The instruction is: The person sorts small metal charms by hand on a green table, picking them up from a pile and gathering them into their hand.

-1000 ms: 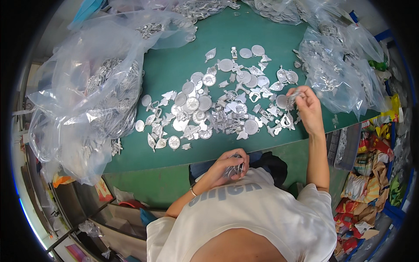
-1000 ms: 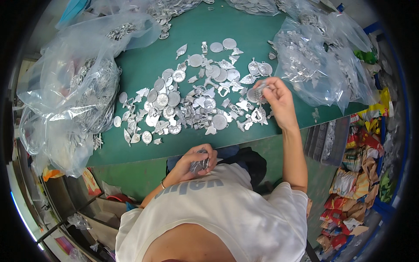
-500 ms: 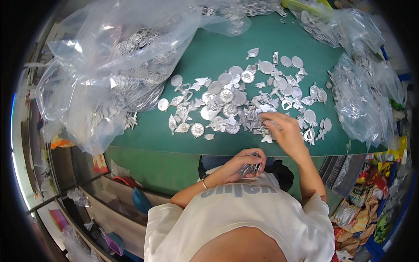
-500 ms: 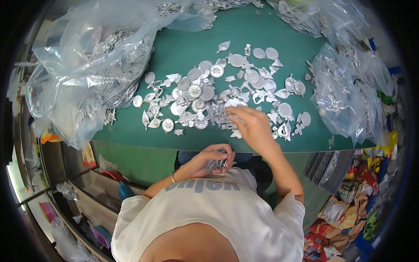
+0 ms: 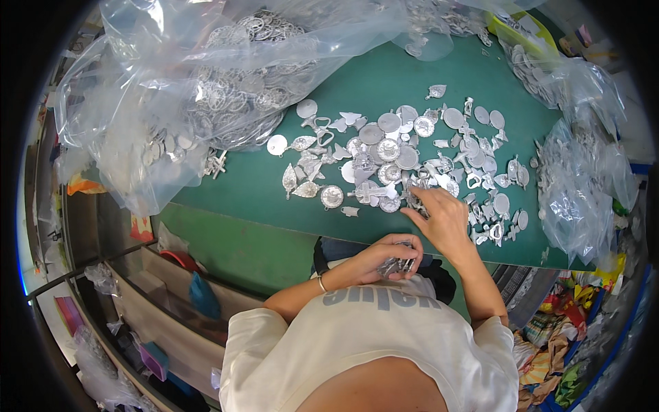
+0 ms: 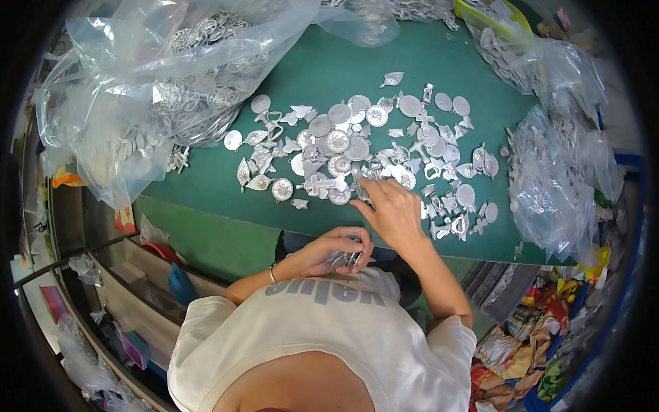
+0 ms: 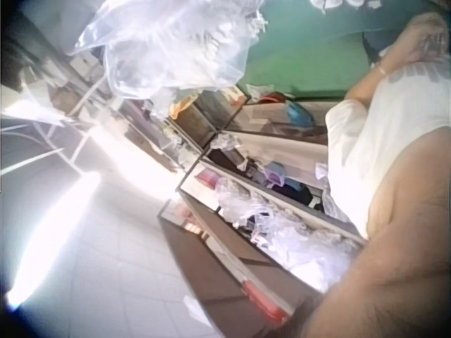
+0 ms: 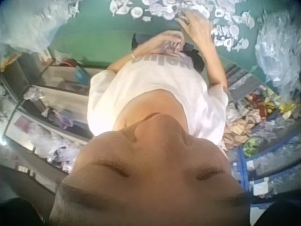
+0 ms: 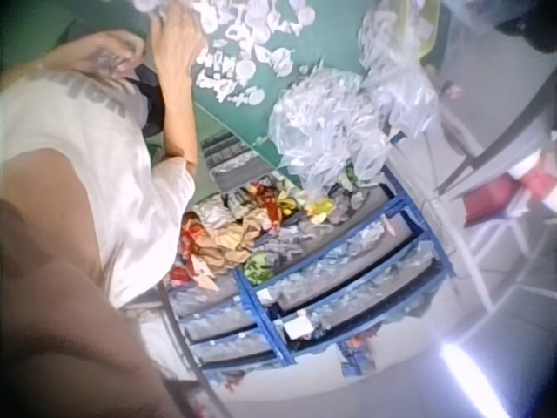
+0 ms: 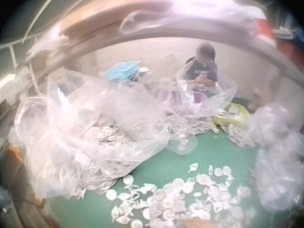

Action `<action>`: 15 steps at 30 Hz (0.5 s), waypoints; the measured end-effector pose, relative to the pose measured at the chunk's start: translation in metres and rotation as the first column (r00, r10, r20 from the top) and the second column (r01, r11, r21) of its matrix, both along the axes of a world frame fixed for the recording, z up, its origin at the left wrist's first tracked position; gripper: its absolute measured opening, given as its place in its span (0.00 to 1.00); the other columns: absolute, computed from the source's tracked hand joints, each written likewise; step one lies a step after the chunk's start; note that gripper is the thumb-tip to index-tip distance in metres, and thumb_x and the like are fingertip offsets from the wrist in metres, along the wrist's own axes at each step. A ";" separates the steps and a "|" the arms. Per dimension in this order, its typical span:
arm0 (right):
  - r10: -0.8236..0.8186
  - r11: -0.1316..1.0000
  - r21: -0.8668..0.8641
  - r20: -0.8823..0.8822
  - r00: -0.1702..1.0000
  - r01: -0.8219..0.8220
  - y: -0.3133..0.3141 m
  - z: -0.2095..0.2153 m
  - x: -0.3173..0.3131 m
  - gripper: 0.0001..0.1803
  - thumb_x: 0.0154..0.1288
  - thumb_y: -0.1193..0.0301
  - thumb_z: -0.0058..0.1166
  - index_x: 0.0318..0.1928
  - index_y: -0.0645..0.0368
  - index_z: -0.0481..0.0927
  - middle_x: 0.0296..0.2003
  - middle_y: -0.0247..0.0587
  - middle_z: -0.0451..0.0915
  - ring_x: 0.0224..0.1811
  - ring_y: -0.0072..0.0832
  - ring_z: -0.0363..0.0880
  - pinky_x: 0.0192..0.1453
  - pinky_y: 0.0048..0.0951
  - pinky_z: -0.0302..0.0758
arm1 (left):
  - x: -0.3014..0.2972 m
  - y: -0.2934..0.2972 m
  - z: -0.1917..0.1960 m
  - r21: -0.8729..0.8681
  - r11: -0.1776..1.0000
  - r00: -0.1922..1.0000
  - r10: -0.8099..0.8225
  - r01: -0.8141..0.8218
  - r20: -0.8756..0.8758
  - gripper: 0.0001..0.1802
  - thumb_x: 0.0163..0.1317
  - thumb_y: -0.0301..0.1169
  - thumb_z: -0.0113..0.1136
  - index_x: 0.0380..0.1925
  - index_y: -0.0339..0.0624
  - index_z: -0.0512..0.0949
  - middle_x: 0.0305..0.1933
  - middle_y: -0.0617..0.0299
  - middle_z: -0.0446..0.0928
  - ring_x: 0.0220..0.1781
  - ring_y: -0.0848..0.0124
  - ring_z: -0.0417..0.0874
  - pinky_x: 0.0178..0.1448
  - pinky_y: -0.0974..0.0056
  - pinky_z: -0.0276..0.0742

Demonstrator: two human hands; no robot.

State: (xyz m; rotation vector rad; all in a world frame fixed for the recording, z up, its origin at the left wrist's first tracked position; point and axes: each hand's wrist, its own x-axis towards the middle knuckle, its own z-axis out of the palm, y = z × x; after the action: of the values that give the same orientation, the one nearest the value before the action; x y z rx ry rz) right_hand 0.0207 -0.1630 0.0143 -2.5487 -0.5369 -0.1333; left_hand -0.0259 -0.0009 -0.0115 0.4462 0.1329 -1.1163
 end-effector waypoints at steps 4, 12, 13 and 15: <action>-0.052 0.997 -0.054 0.024 0.998 0.053 -0.008 -0.003 0.000 0.10 0.48 0.72 0.62 0.33 0.58 0.79 0.26 0.40 0.79 0.27 0.36 0.78 0.27 0.34 0.73 | -0.002 0.006 -0.005 -0.024 0.999 1.000 0.028 -0.028 -0.012 0.09 0.58 0.32 0.53 0.30 0.37 0.70 0.26 0.58 0.70 0.26 0.72 0.72 0.19 0.74 0.58; -0.104 0.784 0.462 -0.562 0.821 0.415 -0.015 0.003 0.000 0.01 0.57 0.79 0.53 0.30 0.63 0.74 0.21 0.26 0.71 0.23 0.11 0.63 0.25 0.15 0.61 | -0.001 0.010 -0.010 -0.072 0.995 0.998 0.067 -0.067 0.001 0.09 0.58 0.32 0.53 0.30 0.37 0.69 0.27 0.57 0.70 0.26 0.73 0.71 0.18 0.74 0.57; -0.038 0.736 0.540 -0.568 0.822 0.408 -0.012 0.002 0.000 0.02 0.57 0.78 0.53 0.30 0.63 0.74 0.21 0.25 0.70 0.23 0.10 0.63 0.26 0.13 0.60 | 0.000 0.010 -0.009 -0.061 0.996 0.998 0.058 -0.057 0.011 0.09 0.58 0.32 0.53 0.30 0.37 0.69 0.27 0.57 0.70 0.25 0.73 0.71 0.18 0.74 0.57; 0.066 0.787 0.559 -0.495 0.866 0.259 0.013 0.011 0.002 0.02 0.58 0.77 0.52 0.31 0.63 0.74 0.22 0.29 0.75 0.22 0.16 0.70 0.26 0.21 0.66 | 0.001 0.011 -0.006 -0.024 0.999 0.999 0.035 -0.034 0.026 0.09 0.58 0.32 0.53 0.29 0.37 0.69 0.27 0.56 0.70 0.25 0.73 0.71 0.18 0.74 0.57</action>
State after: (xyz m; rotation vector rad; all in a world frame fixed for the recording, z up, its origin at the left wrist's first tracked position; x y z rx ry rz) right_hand 0.0232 -0.1502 0.0255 -1.8541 -0.1126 0.2697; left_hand -0.0250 0.0100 -0.0178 0.4356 0.1042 -1.0766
